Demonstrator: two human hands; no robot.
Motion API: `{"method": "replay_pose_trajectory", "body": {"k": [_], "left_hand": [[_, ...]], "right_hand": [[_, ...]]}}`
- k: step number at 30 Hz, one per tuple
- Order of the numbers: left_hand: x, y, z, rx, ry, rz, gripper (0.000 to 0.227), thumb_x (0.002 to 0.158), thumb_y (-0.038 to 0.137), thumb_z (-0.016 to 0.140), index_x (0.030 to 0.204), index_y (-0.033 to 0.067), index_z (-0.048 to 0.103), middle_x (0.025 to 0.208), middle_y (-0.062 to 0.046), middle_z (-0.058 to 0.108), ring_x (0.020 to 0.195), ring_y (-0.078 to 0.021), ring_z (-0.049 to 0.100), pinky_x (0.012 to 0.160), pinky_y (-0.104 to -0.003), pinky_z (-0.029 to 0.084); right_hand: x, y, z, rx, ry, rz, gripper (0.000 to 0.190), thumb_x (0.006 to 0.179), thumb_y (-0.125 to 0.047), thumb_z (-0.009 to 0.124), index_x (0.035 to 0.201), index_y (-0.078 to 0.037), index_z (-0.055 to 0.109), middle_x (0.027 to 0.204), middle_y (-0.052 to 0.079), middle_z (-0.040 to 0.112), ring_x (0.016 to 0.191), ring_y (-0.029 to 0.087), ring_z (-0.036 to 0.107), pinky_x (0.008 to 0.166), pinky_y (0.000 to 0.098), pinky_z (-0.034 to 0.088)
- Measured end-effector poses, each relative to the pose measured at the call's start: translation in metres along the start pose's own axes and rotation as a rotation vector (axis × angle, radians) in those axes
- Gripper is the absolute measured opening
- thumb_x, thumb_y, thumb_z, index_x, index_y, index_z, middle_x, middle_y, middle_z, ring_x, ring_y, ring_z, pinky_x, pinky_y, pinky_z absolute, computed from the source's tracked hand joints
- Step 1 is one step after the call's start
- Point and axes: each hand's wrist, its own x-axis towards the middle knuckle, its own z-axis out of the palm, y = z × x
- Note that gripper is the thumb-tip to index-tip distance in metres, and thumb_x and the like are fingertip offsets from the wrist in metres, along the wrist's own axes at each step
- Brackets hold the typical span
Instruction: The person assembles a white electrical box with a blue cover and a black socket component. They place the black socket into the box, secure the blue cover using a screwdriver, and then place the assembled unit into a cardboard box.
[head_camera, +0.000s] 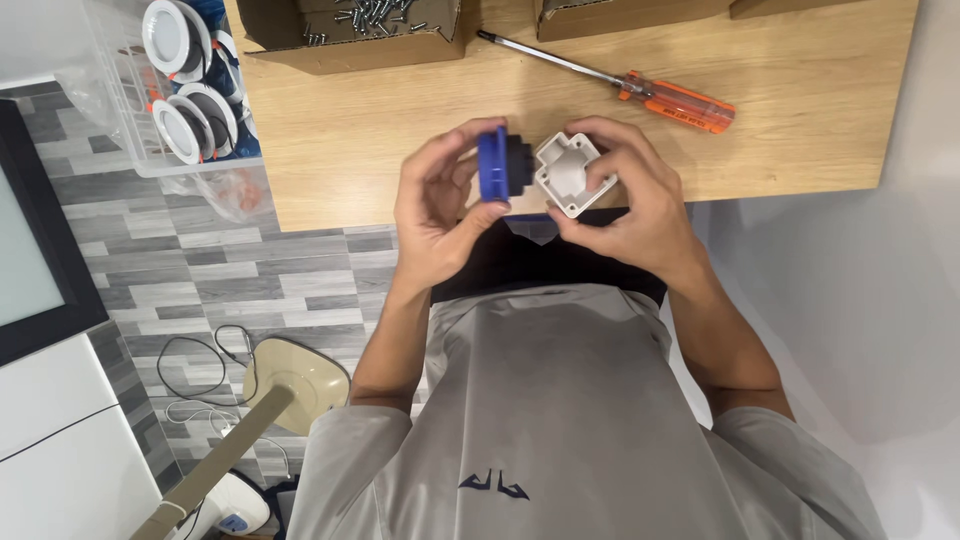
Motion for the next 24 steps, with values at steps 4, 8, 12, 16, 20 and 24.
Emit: {"method": "replay_pose_trajectory", "body": {"k": [4, 8, 12, 16, 20, 24], "left_hand": [[0.013, 0.009, 0.003, 0.094, -0.082, -0.027, 0.062, 0.094, 0.000, 0.088, 0.146, 0.0001, 0.054, 0.148, -0.027, 0.062, 0.148, -0.0395, 0.058, 0.125, -0.050, 0.051], [0.027, 0.011, -0.001, 0.224, -0.213, 0.026, 0.051, 0.089, 0.009, 0.095, 0.132, -0.0039, 0.069, 0.138, -0.024, 0.070, 0.139, -0.0393, 0.063, 0.120, -0.052, 0.052], [0.037, 0.014, 0.002, 0.288, -0.266, 0.038, 0.048, 0.090, 0.015, 0.096, 0.129, -0.0005, 0.074, 0.135, -0.022, 0.073, 0.133, -0.0397, 0.067, 0.116, -0.053, 0.053], [0.044, 0.016, 0.004, 0.330, -0.354, 0.016, 0.045, 0.094, 0.019, 0.093, 0.133, 0.0056, 0.076, 0.138, -0.018, 0.074, 0.132, -0.0371, 0.068, 0.116, -0.053, 0.053], [0.048, 0.016, 0.004, 0.386, -0.451, 0.017, 0.041, 0.098, 0.021, 0.089, 0.134, 0.0052, 0.076, 0.139, -0.018, 0.074, 0.130, -0.0400, 0.069, 0.114, -0.056, 0.053], [0.050, 0.020, 0.006, 0.439, -0.473, 0.020, 0.042, 0.098, 0.022, 0.090, 0.134, 0.0052, 0.076, 0.138, -0.018, 0.074, 0.129, -0.0408, 0.069, 0.114, -0.056, 0.053]], "right_hand": [[0.003, -0.001, -0.001, 0.106, -0.040, 0.026, 0.049, 0.082, 0.000, 0.097, 0.101, 0.000, 0.052, 0.136, 0.034, 0.065, 0.124, 0.052, 0.073, 0.108, 0.0529, 0.058], [-0.001, 0.009, -0.004, 0.187, -0.098, 0.047, 0.058, 0.080, 0.002, 0.096, 0.109, 0.001, 0.045, 0.135, 0.034, 0.061, 0.125, 0.054, 0.072, 0.109, 0.0558, 0.056], [-0.002, 0.014, -0.006, 0.219, -0.115, 0.049, 0.061, 0.080, 0.003, 0.096, 0.110, 0.002, 0.043, 0.133, 0.035, 0.061, 0.124, 0.054, 0.072, 0.109, 0.0569, 0.056], [-0.005, 0.020, -0.005, 0.247, -0.152, 0.060, 0.065, 0.081, 0.001, 0.096, 0.113, 0.000, 0.040, 0.133, 0.033, 0.060, 0.125, 0.049, 0.071, 0.109, 0.0542, 0.055], [-0.009, 0.025, -0.004, 0.263, -0.159, 0.073, 0.064, 0.084, 0.001, 0.094, 0.116, 0.000, 0.038, 0.132, 0.032, 0.062, 0.122, 0.046, 0.071, 0.106, 0.0524, 0.054], [-0.009, 0.025, -0.006, 0.250, -0.163, 0.091, 0.067, 0.083, 0.001, 0.095, 0.118, -0.001, 0.037, 0.132, 0.032, 0.063, 0.120, 0.044, 0.071, 0.105, 0.0521, 0.054]]}}
